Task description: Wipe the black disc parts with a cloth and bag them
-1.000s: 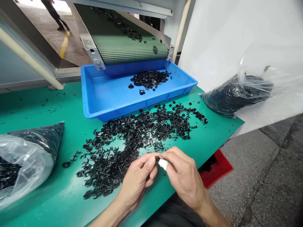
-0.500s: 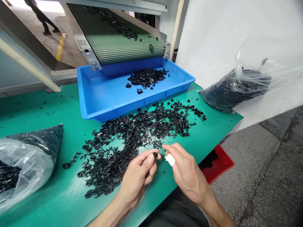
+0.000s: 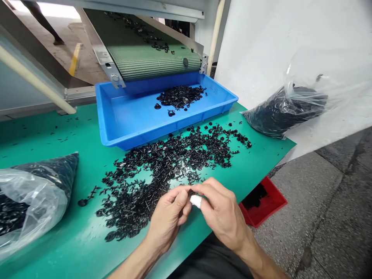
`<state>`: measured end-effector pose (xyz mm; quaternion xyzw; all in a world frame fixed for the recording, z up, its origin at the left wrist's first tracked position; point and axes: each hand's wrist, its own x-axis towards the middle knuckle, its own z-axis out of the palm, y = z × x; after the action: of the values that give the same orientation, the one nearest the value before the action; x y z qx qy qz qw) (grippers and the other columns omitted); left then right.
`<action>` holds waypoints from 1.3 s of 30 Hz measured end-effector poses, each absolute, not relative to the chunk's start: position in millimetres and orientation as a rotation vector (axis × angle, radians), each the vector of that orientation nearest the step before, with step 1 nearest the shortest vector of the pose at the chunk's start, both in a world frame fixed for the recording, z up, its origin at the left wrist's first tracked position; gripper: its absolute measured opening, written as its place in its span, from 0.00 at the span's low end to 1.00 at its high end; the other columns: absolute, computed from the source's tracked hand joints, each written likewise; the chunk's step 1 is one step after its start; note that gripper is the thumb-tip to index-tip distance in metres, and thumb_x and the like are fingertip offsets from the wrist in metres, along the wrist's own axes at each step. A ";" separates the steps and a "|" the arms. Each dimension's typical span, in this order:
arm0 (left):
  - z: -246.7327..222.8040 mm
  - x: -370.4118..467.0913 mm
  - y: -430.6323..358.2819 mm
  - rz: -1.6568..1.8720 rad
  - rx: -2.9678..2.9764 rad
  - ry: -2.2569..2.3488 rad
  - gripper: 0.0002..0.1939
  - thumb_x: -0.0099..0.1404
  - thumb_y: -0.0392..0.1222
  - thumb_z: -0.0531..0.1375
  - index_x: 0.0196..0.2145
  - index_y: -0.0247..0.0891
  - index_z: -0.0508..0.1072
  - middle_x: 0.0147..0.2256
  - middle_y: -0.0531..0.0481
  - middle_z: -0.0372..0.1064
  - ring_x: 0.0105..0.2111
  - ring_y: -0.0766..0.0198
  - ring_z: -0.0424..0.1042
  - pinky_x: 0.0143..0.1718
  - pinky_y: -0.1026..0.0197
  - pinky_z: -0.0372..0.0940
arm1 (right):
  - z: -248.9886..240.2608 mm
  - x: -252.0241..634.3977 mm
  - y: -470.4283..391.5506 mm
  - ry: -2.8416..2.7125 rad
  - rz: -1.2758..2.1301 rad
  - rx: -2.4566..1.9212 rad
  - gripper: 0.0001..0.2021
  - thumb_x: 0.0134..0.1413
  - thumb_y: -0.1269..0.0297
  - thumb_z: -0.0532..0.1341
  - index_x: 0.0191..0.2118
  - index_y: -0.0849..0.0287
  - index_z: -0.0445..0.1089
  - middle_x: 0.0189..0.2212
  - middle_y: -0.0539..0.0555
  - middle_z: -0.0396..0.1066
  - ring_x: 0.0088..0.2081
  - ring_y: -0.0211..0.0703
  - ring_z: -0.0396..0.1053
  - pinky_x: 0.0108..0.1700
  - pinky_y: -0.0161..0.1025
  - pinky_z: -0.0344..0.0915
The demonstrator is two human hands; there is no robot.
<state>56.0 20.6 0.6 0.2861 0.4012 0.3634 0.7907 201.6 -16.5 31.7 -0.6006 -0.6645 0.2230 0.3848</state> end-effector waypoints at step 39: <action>0.7 60.0 12.4 0.767 0.952 1.179 0.19 0.56 0.53 0.67 0.38 0.36 0.77 0.17 0.59 0.58 0.19 0.70 0.54 0.20 0.67 0.49 | 28.7 197.0 -29.4 -2.004 0.435 -1.883 0.10 0.57 0.78 0.51 0.32 0.56 0.64 0.23 0.49 0.67 0.24 0.41 0.64 0.27 0.38 0.48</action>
<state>60.0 12.4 0.7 0.4209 0.5211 0.3392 0.6604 197.0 -29.4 28.7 -0.6655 -0.7084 0.1538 0.1776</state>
